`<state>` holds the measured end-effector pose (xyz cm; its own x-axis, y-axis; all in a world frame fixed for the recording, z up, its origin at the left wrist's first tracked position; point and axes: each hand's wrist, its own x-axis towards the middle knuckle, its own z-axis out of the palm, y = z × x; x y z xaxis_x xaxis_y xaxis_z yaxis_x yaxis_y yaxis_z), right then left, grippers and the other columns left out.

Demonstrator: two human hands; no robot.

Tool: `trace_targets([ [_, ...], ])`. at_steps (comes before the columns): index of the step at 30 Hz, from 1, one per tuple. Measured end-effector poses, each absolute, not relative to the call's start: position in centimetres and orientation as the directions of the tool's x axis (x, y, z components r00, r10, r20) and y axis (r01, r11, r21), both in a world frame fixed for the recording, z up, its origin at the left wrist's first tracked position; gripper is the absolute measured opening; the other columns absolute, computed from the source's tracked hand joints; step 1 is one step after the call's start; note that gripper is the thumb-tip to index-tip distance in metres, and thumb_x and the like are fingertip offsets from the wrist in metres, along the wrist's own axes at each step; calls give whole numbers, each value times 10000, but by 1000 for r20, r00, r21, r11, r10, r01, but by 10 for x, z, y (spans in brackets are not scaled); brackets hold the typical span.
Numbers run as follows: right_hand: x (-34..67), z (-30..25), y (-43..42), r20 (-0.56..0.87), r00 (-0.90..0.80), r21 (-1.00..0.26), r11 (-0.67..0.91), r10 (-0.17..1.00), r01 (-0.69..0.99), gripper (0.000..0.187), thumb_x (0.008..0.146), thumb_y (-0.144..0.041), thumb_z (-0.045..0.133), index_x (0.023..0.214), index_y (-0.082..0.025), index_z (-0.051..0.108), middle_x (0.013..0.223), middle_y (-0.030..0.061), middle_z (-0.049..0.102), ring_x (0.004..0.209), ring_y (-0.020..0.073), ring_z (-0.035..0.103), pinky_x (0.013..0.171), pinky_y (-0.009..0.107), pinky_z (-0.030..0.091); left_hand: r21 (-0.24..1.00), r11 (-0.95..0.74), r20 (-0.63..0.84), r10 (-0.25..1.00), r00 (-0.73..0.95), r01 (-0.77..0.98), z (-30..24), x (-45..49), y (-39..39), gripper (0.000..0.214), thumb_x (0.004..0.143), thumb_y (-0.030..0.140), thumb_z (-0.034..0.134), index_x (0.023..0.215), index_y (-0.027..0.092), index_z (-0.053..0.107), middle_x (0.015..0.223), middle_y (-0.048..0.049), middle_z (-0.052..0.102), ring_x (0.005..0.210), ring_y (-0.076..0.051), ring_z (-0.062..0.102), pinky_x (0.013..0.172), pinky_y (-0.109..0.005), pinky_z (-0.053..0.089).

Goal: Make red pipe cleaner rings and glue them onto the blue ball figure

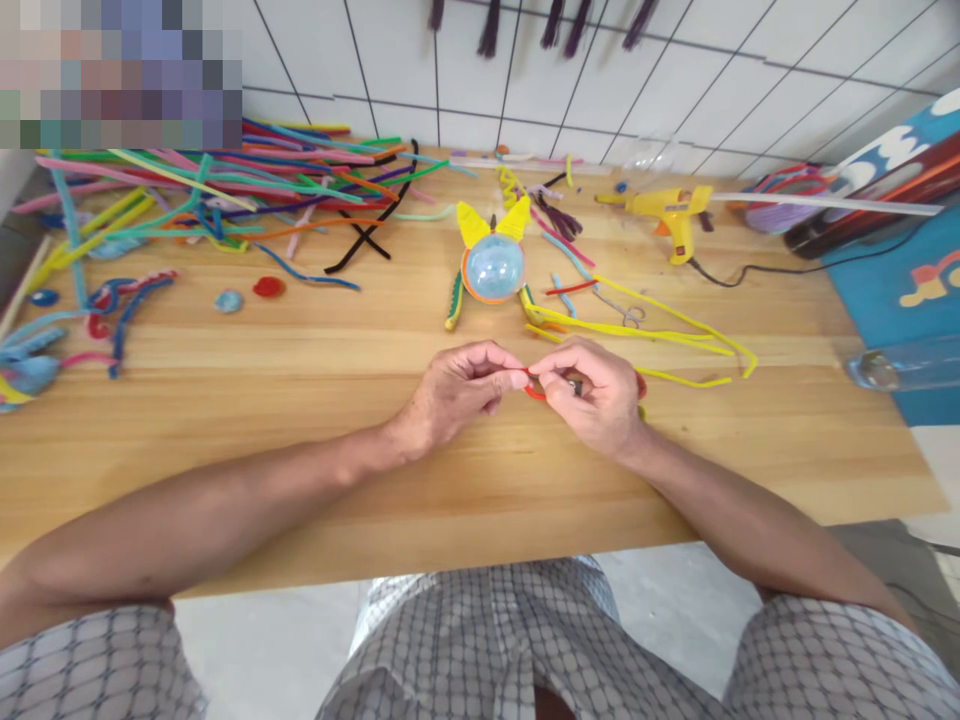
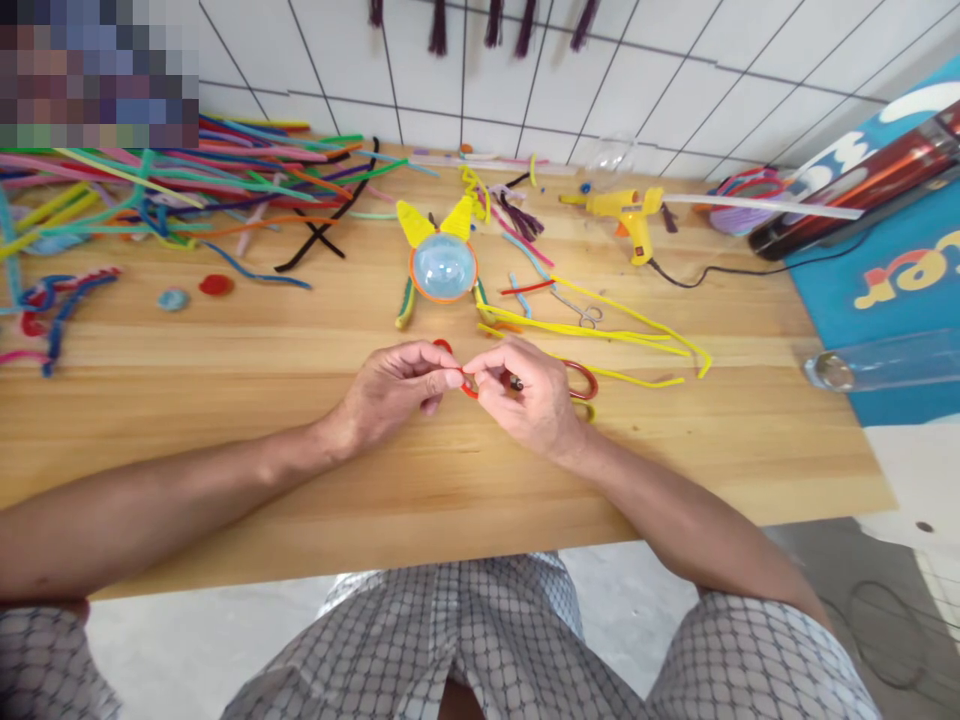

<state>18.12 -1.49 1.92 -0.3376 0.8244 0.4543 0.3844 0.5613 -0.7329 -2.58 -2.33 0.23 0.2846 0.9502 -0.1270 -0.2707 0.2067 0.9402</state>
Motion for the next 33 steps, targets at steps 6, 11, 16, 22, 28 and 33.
trace_targets([
  [6, 180, 18, -16, 399, -298, -794, 489, 867, 361, 135, 955, -171, 673, 936, -243, 785, 798, -1, 716, 650, 137, 627, 598, 288, 496, 961, 165, -99, 955, 279, -224, 4, -27, -23, 377, 789, 499, 953, 848, 168, 783, 709, 15, 681, 542, -69, 496, 518, -218, 413],
  [11, 181, 14, -13, 304, -280, -879, 381, 911, 286, 129, 992, -300, 715, 1087, -242, 780, 854, 0, 723, 691, 144, 641, 625, 290, 523, 954, 210, -158, 958, 238, -214, 7, -28, -22, 351, 795, 477, 935, 849, 172, 769, 649, 41, 611, 533, -72, 476, 512, -219, 378],
  [16, 182, 10, -11, 262, -273, -889, 342, 926, 304, 224, 963, -334, 759, 1170, -249, 751, 827, -13, 667, 689, 151, 606, 637, 305, 524, 920, 279, -239, 956, 170, -276, 8, -27, -20, 320, 775, 438, 930, 856, 167, 780, 614, 46, 589, 517, -67, 472, 506, -213, 357],
  [22, 179, 9, -11, 264, -299, -881, 355, 917, 312, 223, 967, -312, 742, 1180, -245, 740, 798, -28, 623, 662, 135, 575, 608, 281, 503, 901, 304, -261, 950, 173, -311, 9, -26, -19, 333, 723, 412, 962, 846, 162, 781, 618, 46, 602, 511, -61, 473, 496, -211, 337],
  [28, 177, 10, -12, 248, -314, -882, 348, 917, 317, 213, 969, -311, 741, 1168, -237, 739, 809, -24, 645, 672, 130, 582, 603, 268, 489, 900, 308, -259, 947, 188, -309, 11, -26, -20, 340, 722, 432, 964, 831, 162, 790, 596, 45, 596, 519, -65, 460, 512, -217, 338],
  [33, 178, 10, -13, 230, -314, -892, 329, 921, 311, 213, 972, -329, 749, 1165, -241, 738, 819, -20, 661, 689, 136, 608, 620, 275, 502, 908, 298, -248, 949, 196, -295, 12, -26, -21, 347, 727, 456, 960, 807, 170, 780, 603, 43, 598, 527, -70, 453, 521, -228, 343],
])
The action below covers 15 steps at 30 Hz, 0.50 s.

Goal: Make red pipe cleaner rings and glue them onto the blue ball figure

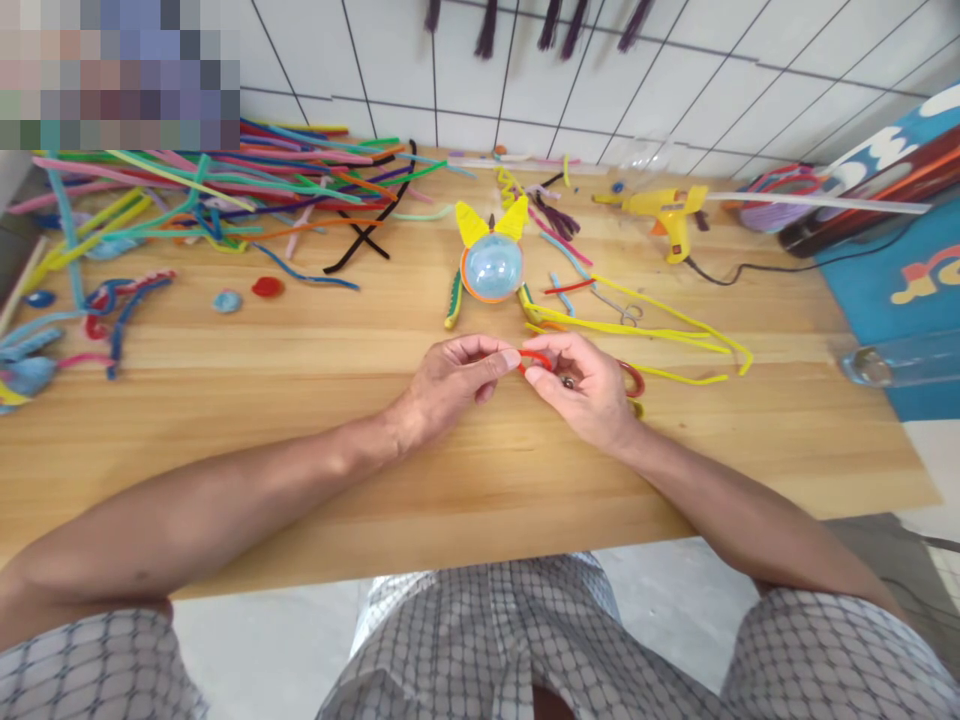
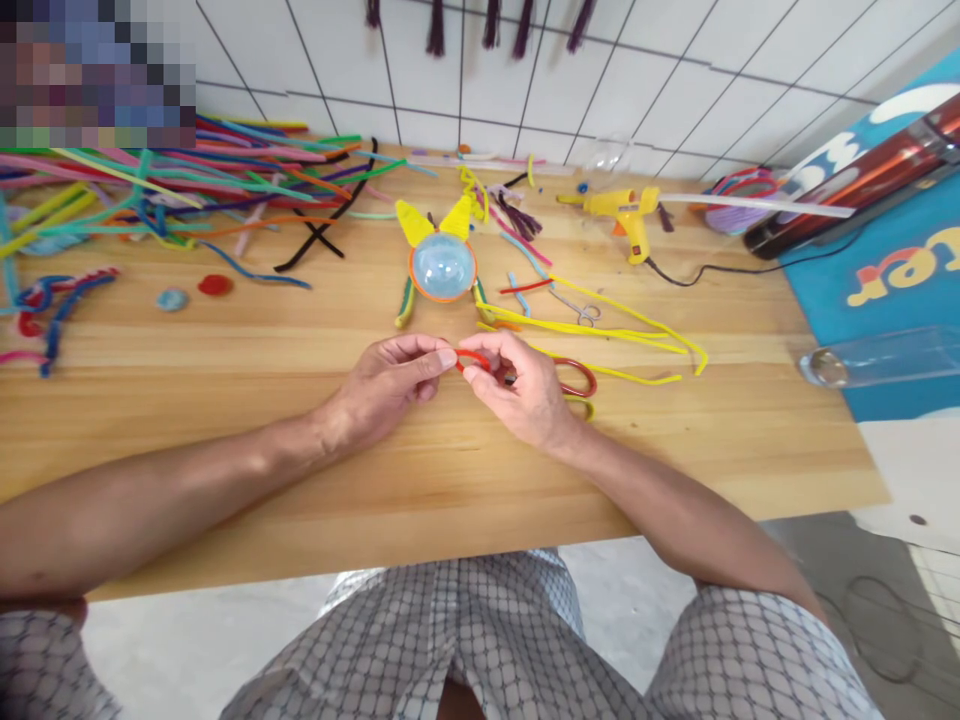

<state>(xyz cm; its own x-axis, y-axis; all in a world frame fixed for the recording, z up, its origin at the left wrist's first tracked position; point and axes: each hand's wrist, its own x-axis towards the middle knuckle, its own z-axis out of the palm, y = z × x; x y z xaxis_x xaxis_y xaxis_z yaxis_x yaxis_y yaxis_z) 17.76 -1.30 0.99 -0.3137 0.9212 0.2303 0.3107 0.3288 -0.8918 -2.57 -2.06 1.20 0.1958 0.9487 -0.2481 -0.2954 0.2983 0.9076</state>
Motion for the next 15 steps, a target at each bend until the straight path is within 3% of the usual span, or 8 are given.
trace_targets([
  [7, 176, 12, -13, 234, -311, -881, 336, 921, 333, 188, 971, -360, 759, 1111, -238, 733, 842, 1, 741, 707, 153, 652, 636, 286, 521, 924, 269, -215, 953, 215, -270, 7, -26, -21, 313, 769, 462, 930, 824, 183, 798, 657, 35, 625, 555, -75, 461, 537, -237, 359],
  [15, 175, 9, -11, 176, -268, -920, 255, 947, 298, 186, 953, -413, 780, 994, -236, 742, 780, -9, 695, 667, 146, 609, 594, 277, 489, 942, 242, -189, 955, 229, -232, 2, -26, -20, 359, 773, 509, 922, 875, 186, 804, 672, 35, 623, 550, -76, 448, 537, -244, 367],
])
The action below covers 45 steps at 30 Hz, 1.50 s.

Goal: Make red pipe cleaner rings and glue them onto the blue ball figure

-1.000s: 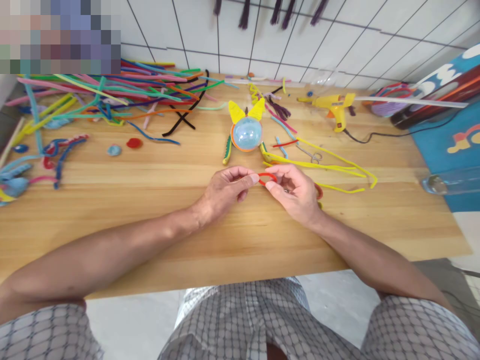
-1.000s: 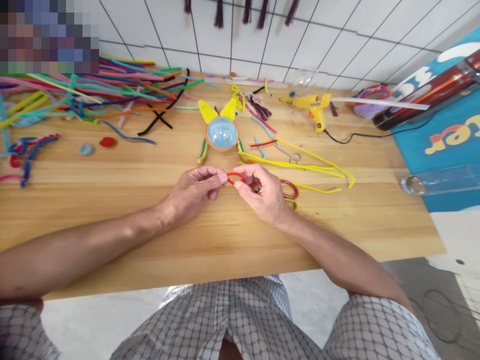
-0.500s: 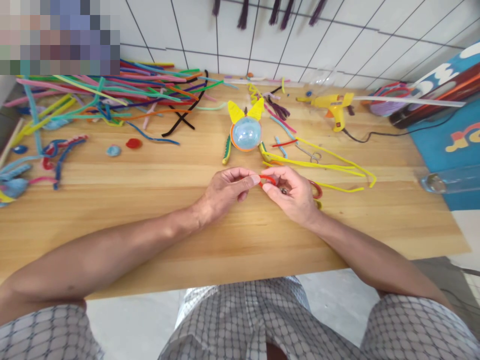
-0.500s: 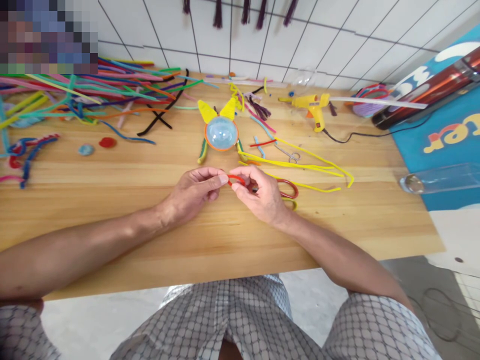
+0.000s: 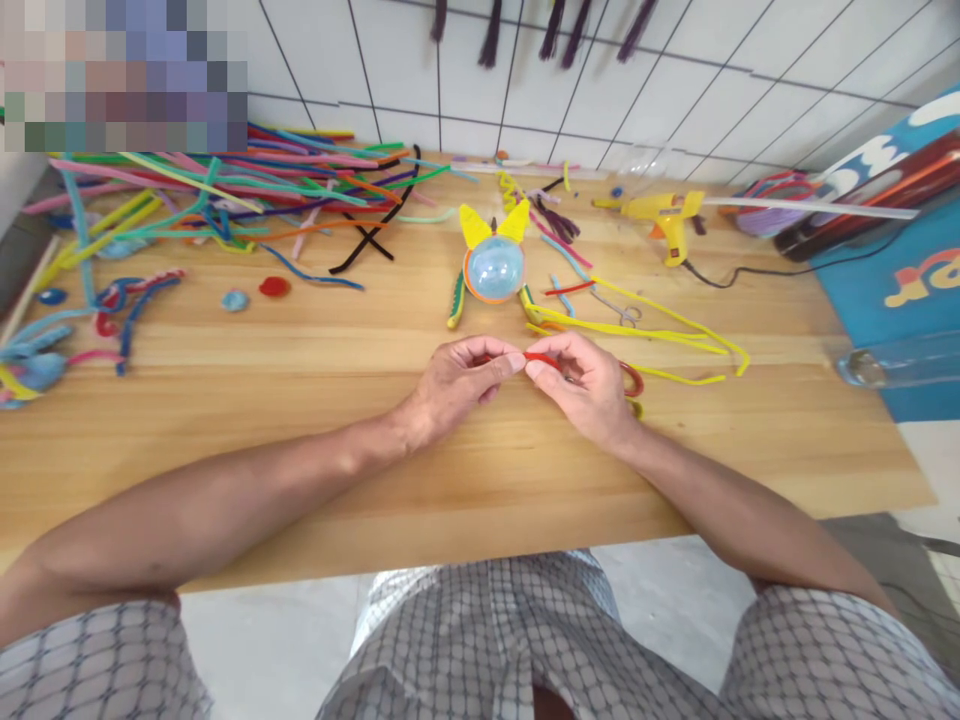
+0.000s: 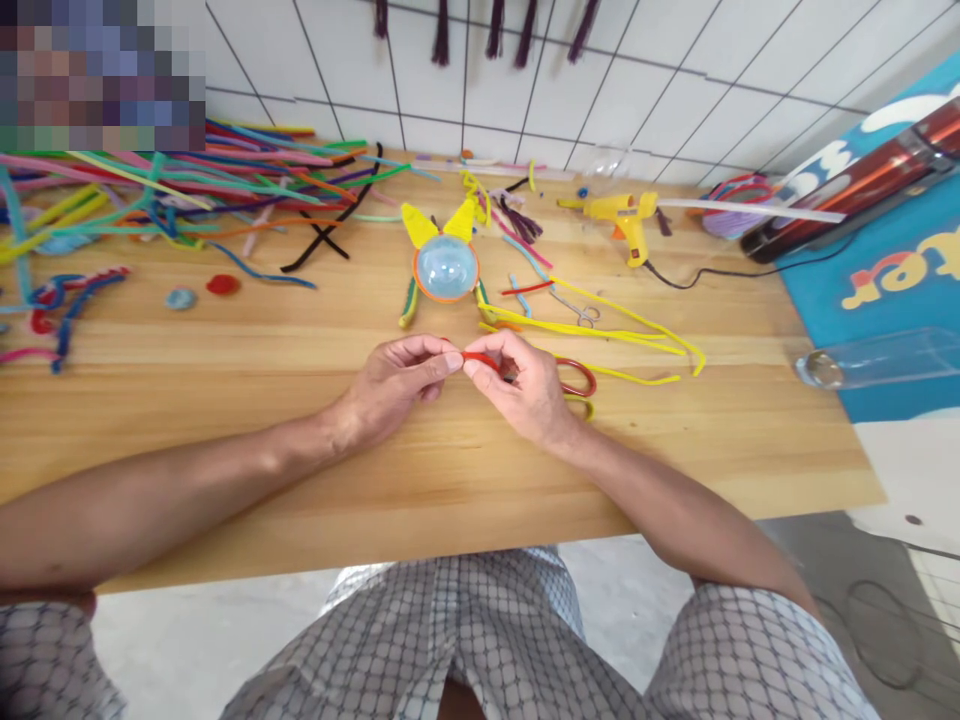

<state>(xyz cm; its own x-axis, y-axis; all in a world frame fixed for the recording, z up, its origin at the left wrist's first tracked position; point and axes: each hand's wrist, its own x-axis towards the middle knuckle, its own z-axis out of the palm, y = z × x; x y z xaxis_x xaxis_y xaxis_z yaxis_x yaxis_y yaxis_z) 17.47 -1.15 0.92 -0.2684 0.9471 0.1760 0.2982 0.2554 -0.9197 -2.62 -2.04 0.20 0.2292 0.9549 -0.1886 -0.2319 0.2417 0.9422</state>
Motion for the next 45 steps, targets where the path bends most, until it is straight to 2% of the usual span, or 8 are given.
trace_targets([
  [5, 174, 11, -12, 187, -264, -926, 260, 946, 273, 172, 962, -400, 770, 972, -233, 732, 748, -29, 645, 652, 136, 602, 606, 279, 486, 945, 232, -177, 955, 237, -231, 4, -26, -20, 386, 760, 524, 929, 869, 181, 788, 654, 42, 606, 544, -76, 449, 535, -243, 363],
  [11, 172, 12, -13, 196, -282, -918, 277, 939, 285, 191, 944, -395, 785, 1013, -228, 726, 785, -16, 702, 676, 136, 616, 605, 269, 486, 946, 241, -195, 957, 213, -216, 7, -25, -21, 379, 784, 537, 900, 857, 184, 781, 602, 49, 569, 539, -86, 451, 541, -247, 366],
  [18, 172, 11, -12, 177, -247, -935, 241, 953, 259, 261, 938, -471, 813, 998, -227, 744, 797, -12, 722, 670, 132, 629, 644, 288, 529, 936, 253, -196, 952, 234, -244, 3, -26, -19, 422, 717, 511, 962, 915, 179, 792, 725, 26, 667, 549, -71, 465, 538, -244, 370],
  [26, 171, 10, -8, 118, -240, -978, 154, 964, 139, 344, 908, -522, 849, 1035, -222, 738, 746, -36, 683, 620, 114, 610, 599, 261, 531, 942, 241, -170, 942, 288, -232, 1, -25, -16, 425, 707, 497, 962, 930, 176, 795, 797, -9, 763, 579, -77, 498, 553, -235, 391],
  [33, 173, 4, -8, 55, -284, -986, 97, 957, 136, 472, 907, -648, 822, 1112, -231, 737, 823, -14, 715, 649, 127, 629, 603, 272, 547, 946, 220, -144, 943, 301, -236, 4, -26, -17, 419, 717, 505, 952, 879, 178, 747, 742, 12, 715, 570, -77, 497, 550, -233, 387],
  [37, 177, 12, -1, 183, -203, -951, 226, 962, 211, 495, 926, -707, 779, 1102, -247, 729, 944, 21, 752, 796, 165, 678, 728, 318, 584, 942, 228, -171, 957, 233, -246, 4, -26, -17, 404, 747, 488, 930, 843, 188, 677, 608, 63, 584, 516, -74, 472, 524, -219, 363],
  [42, 216, 40, 29, 350, -44, -870, 342, 936, 356, 471, 970, -714, 722, 881, -257, 645, 800, -3, 702, 766, 178, 661, 783, 351, 578, 954, 207, -154, 958, 241, -214, 3, -26, -18, 404, 763, 493, 913, 838, 194, 650, 576, 62, 584, 501, -86, 497, 520, -219, 389],
  [45, 263, 47, 59, 405, 44, -807, 334, 913, 487, 459, 1022, -644, 675, 789, -252, 615, 750, 17, 676, 715, 177, 623, 746, 359, 542, 954, 199, -148, 963, 226, -224, 3, -25, -17, 407, 748, 486, 918, 834, 192, 650, 591, 63, 590, 501, -83, 505, 517, -219, 402],
])
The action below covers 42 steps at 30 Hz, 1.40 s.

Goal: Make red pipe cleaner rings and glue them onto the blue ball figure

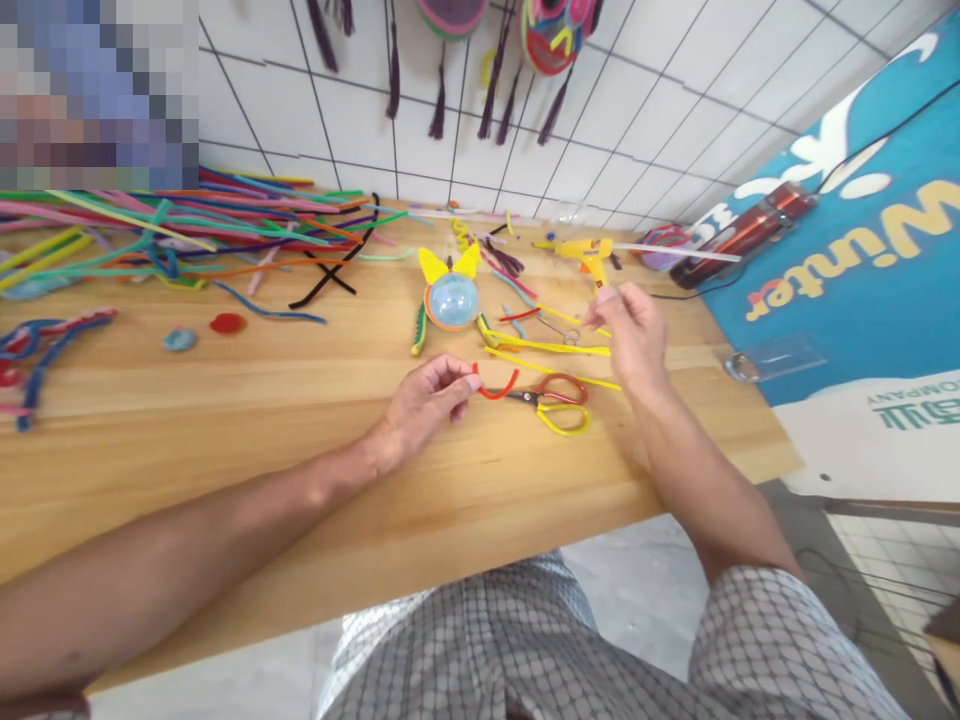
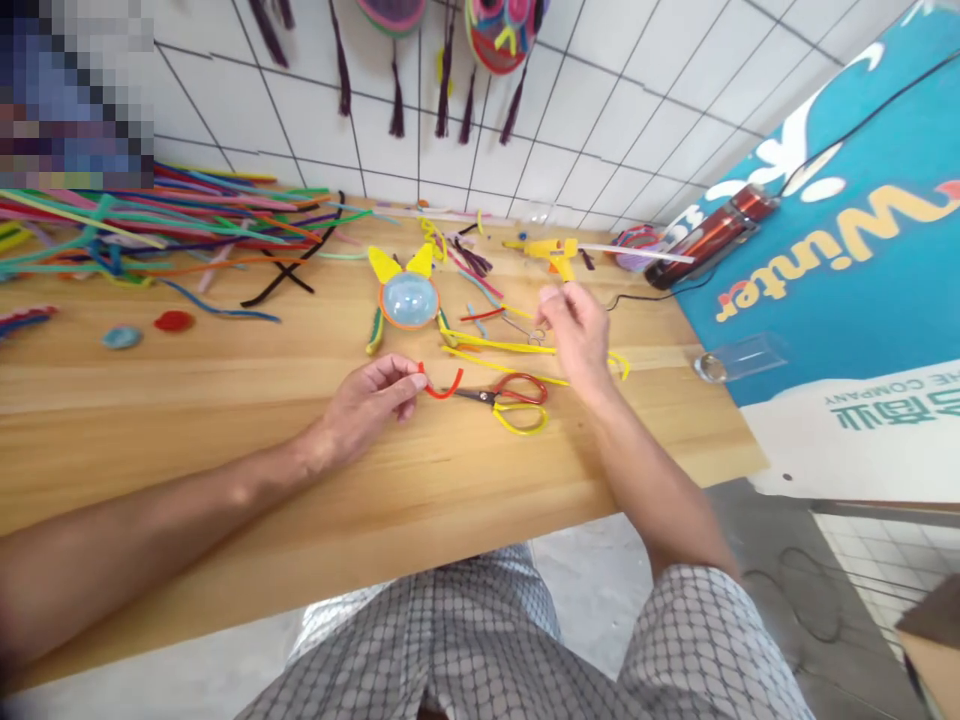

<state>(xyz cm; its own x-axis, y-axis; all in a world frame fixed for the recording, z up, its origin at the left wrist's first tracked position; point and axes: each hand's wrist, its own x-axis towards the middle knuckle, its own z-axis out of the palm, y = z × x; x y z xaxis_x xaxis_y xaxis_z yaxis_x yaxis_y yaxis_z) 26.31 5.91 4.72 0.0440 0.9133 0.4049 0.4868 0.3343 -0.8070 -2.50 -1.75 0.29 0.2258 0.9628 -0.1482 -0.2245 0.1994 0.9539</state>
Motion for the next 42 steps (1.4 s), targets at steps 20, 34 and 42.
trace_targets([
  [20, 280, 34, -20, 262, -306, -426, 394, 915, 814, 150, 996, -397, 736, 1025, -260, 790, 1024, 78, 844, 963, 288, 775, 899, 455, 597, 923, 257, -168, 939, 300, -288, 1, -23, -21, 444, 718, 456, 958, 954, 155, 733, 709, 2, 728, 580, -120, 652, 560, -248, 526],
  [34, 275, 41, -24, 265, -243, -503, 349, 933, 791, 190, 973, -410, 758, 1057, -240, 775, 1024, 70, 847, 906, 261, 781, 831, 414, 616, 942, 231, -149, 937, 317, -241, -1, -26, -22, 411, 734, 424, 951, 946, 162, 715, 732, 3, 746, 601, -126, 683, 579, -247, 557],
  [42, 265, 42, 10, 293, -232, -465, 351, 927, 813, 157, 964, -370, 727, 1051, -244, 766, 1040, 76, 848, 951, 269, 786, 920, 434, 623, 932, 218, -119, 939, 323, -290, -4, -26, -22, 453, 755, 476, 948, 970, 169, 692, 793, -1, 757, 666, -151, 734, 603, -264, 591],
])
